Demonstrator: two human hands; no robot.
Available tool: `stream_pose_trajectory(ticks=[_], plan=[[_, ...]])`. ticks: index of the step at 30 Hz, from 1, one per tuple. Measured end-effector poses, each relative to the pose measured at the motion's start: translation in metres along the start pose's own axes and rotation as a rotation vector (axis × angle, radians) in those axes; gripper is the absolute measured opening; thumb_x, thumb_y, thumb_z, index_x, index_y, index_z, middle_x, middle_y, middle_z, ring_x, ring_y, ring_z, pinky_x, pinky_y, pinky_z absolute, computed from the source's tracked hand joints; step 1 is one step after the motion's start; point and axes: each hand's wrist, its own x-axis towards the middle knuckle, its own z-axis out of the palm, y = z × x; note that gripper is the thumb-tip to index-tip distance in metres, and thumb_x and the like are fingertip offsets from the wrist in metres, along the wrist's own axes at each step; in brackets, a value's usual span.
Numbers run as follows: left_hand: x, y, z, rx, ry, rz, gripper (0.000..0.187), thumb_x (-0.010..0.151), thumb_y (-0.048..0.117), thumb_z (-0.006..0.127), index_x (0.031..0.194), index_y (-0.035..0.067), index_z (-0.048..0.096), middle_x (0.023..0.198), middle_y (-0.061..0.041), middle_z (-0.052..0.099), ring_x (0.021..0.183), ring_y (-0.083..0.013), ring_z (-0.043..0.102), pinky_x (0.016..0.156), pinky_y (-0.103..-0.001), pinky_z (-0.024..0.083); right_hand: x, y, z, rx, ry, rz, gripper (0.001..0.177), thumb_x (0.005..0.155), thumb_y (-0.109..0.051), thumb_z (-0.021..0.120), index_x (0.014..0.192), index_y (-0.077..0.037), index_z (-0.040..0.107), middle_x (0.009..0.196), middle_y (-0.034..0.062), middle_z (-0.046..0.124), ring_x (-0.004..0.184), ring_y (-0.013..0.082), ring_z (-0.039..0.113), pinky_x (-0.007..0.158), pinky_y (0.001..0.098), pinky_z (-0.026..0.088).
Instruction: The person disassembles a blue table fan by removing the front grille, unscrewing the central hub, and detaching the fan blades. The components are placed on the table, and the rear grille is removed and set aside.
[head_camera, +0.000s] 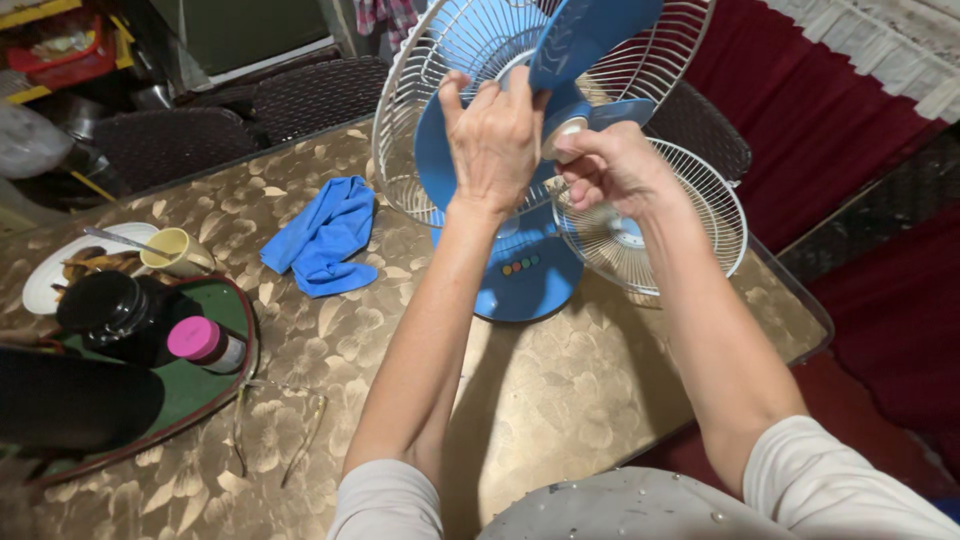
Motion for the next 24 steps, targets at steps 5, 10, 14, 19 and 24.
stream_pose_trajectory(ticks=[5, 10, 14, 19, 24], plan=[[0.001, 0.004, -0.001, 0.0, -0.01, -0.037, 0.015, 0.098, 0.017, 0.068, 0.105, 0.007, 0.06, 0.074, -0.006, 0.062, 0.08, -0.0232, 0.064, 0.102, -0.049, 0.035, 0.0, -0.01, 0.004, -0.171, 0.059, -0.097, 0.029, 0.086, -0.017, 0.077, 0.07, 0.005, 0.066, 0.057, 0.0088, 0.061, 0.041, 0.0136, 0.059, 0.035, 0.0283, 0.048], [-0.001, 0.004, 0.001, 0.003, 0.0, -0.028, 0.012, 0.099, 0.016, 0.068, 0.103, 0.008, 0.059, 0.076, -0.005, 0.063, 0.08, -0.0227, 0.064, 0.103, -0.05, 0.035, -0.013, -0.02, 0.016, -0.342, 0.105, -0.145, 0.036, 0.084, -0.013, 0.076, 0.057, 0.003, 0.06, 0.051, 0.0052, 0.057, 0.036, 0.0116, 0.055, 0.031, 0.0295, 0.043], [-0.002, 0.0, 0.002, -0.011, -0.001, -0.037, 0.013, 0.101, 0.016, 0.068, 0.104, 0.007, 0.059, 0.075, -0.005, 0.064, 0.08, -0.0227, 0.064, 0.103, -0.05, 0.035, -0.023, -0.025, 0.029, -0.483, 0.187, -0.222, 0.041, 0.085, -0.013, 0.073, 0.051, 0.004, 0.056, 0.048, 0.0071, 0.055, 0.036, 0.0128, 0.058, 0.031, 0.031, 0.046], [-0.002, -0.004, 0.005, -0.048, 0.011, -0.024, 0.017, 0.099, 0.017, 0.067, 0.109, 0.006, 0.059, 0.077, -0.005, 0.065, 0.084, -0.0226, 0.064, 0.102, -0.05, 0.035, -0.023, -0.028, 0.033, -0.719, 0.244, -0.31, 0.04, 0.084, -0.019, 0.074, 0.053, 0.004, 0.063, 0.046, 0.0096, 0.06, 0.037, 0.0152, 0.061, 0.036, 0.0303, 0.051], [-0.001, -0.005, 0.003, -0.05, -0.015, -0.038, 0.016, 0.1, 0.018, 0.067, 0.109, 0.006, 0.06, 0.075, -0.005, 0.065, 0.084, -0.0236, 0.065, 0.103, -0.051, 0.036, -0.02, -0.019, 0.033, -0.782, 0.299, -0.386, 0.038, 0.084, -0.024, 0.073, 0.058, 0.003, 0.066, 0.048, 0.0098, 0.062, 0.041, 0.0157, 0.065, 0.042, 0.0298, 0.054]])
